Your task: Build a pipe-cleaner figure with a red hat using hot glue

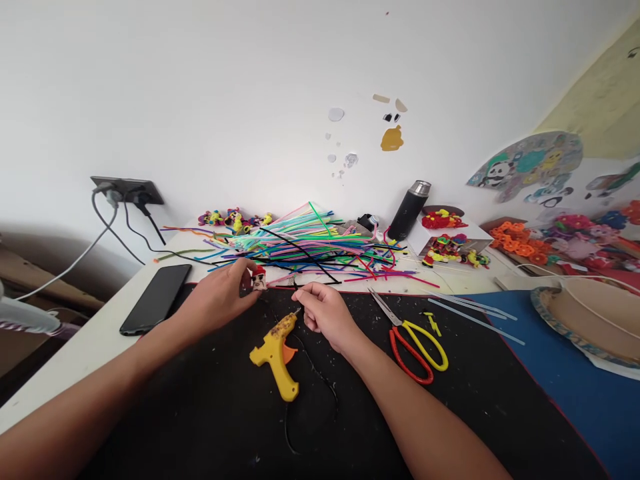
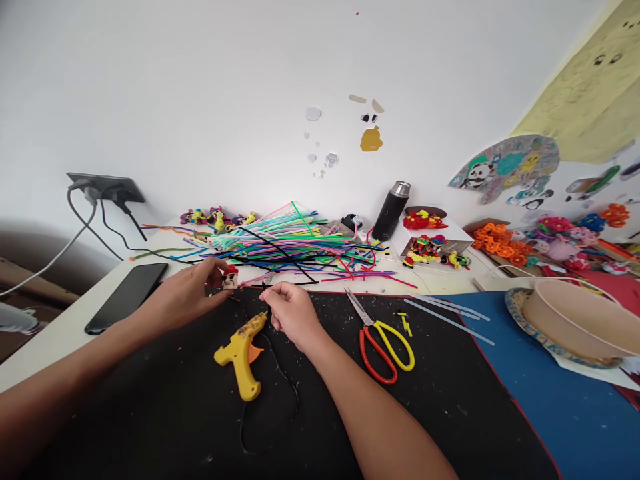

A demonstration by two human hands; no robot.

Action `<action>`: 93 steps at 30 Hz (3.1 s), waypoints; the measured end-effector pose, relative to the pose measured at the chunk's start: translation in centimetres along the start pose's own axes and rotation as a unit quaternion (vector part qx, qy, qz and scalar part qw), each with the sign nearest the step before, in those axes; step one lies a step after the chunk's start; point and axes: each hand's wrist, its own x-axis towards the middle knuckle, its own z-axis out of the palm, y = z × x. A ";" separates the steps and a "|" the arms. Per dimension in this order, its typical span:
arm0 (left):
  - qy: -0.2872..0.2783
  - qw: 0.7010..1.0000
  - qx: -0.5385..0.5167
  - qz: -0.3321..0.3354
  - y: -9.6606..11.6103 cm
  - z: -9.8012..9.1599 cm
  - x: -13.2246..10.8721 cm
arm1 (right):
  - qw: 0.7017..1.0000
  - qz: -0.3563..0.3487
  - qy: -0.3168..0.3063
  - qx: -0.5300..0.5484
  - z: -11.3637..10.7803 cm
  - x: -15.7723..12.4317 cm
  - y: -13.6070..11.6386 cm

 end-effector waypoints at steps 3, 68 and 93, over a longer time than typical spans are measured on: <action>-0.030 0.999 0.029 -0.035 -2.1 -0.8 0.1 | 1.000 -0.005 -0.008 -0.009 0.0 0.1 0.3; -0.035 0.974 -0.018 0.221 3.3 -1.0 1.4 | 0.994 -0.055 -0.035 -0.084 -0.6 0.5 0.7; -0.006 0.987 -0.158 0.002 1.1 -3.0 2.8 | 0.936 -0.141 0.034 -0.320 -1.0 -1.0 0.1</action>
